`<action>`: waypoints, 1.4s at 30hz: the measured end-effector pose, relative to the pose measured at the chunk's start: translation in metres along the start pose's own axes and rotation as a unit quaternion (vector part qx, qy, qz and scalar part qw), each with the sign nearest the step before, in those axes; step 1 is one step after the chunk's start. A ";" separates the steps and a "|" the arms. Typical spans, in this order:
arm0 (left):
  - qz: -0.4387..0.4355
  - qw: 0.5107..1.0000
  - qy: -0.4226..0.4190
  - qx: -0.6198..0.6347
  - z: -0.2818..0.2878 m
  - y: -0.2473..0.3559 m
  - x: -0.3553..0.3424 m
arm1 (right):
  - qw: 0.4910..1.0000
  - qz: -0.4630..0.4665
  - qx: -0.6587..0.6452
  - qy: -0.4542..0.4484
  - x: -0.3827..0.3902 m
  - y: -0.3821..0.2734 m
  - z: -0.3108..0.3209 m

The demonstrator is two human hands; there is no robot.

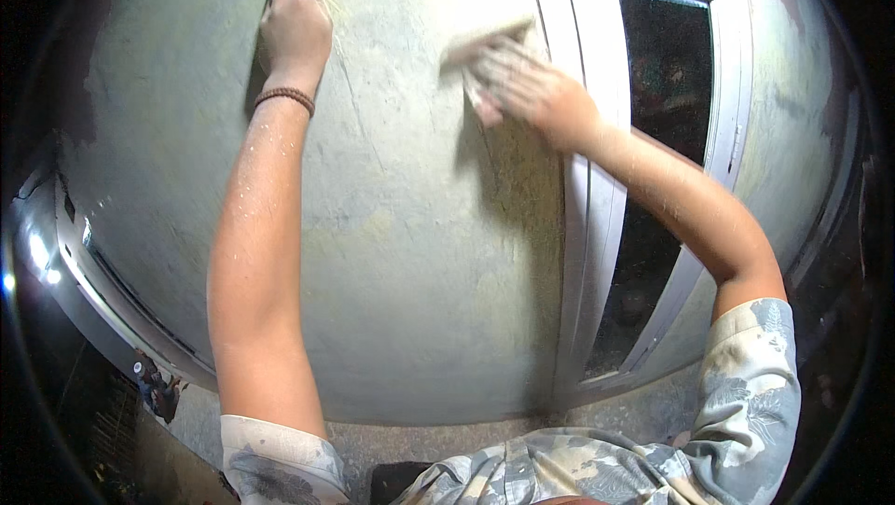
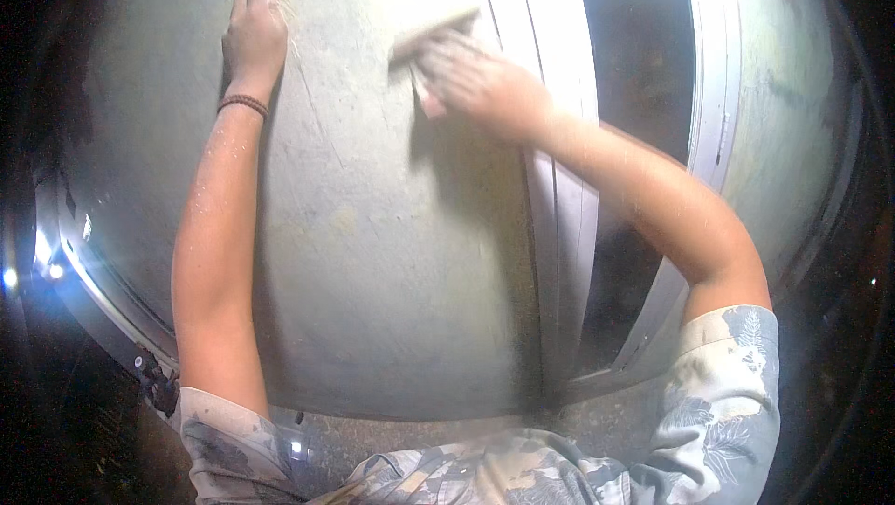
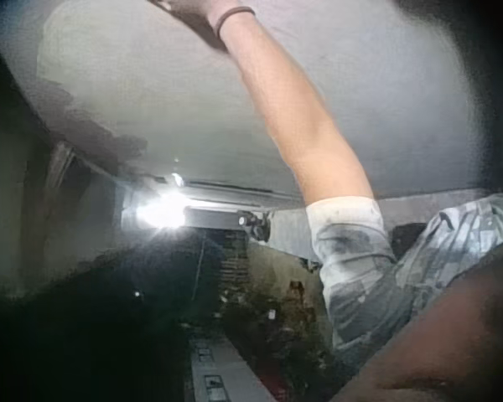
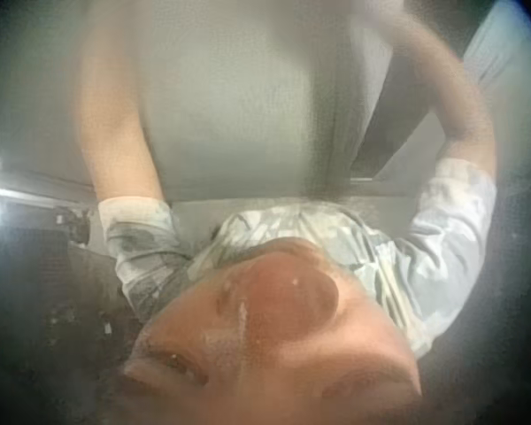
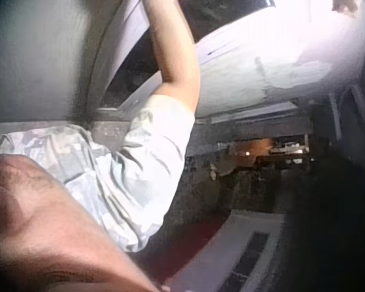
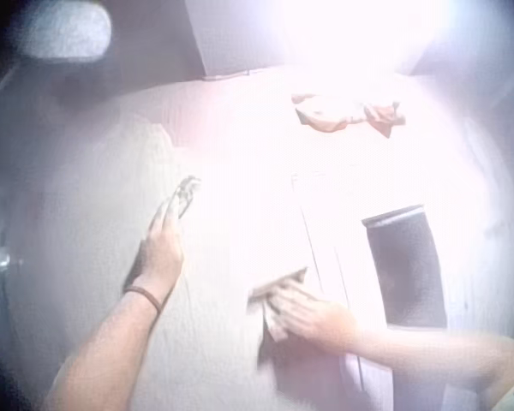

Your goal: The person applies plaster to a wall using a trowel and a smaller tool, smoothing the surface in repeated strokes. The person works on a large vertical wall section, spreading and leveling the material across the surface.

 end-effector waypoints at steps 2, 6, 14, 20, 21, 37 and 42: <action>0.008 1.000 -0.024 -0.008 -0.001 -0.001 -0.001 | 0.995 0.050 -0.070 -0.050 0.025 -0.024 0.003; 0.112 0.990 -0.080 0.013 0.001 -0.003 -0.002 | 0.999 -0.035 0.022 -0.026 0.006 0.023 0.000; 0.075 0.996 -0.037 0.044 0.003 0.001 -0.003 | 0.989 -0.100 -0.105 -0.027 0.079 -0.094 0.017; 0.009 0.999 -0.026 -0.041 -0.005 -0.005 0.003 | 0.968 -0.229 0.033 0.092 0.034 -0.030 -0.001; 0.005 0.999 -0.025 -0.040 -0.005 -0.006 0.003 | 0.961 -0.238 0.054 0.132 0.016 -0.015 0.001; -0.006 0.999 -0.032 -0.041 0.003 0.004 0.001 | 0.937 -0.293 0.070 0.175 -0.019 -0.003 -0.007; -0.017 0.999 -0.015 -0.041 0.005 0.007 0.000 | 0.939 -0.336 0.014 0.071 0.025 -0.060 0.002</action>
Point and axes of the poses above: each hand's wrist, its own x-axis away from the middle knuckle, its own z-axis out of the back of the hand, y = z × x, the point moved 4 cm from there along -x, towards the middle knuckle, and after that the axes turned 10 degrees about y, right-handed, at the moved point
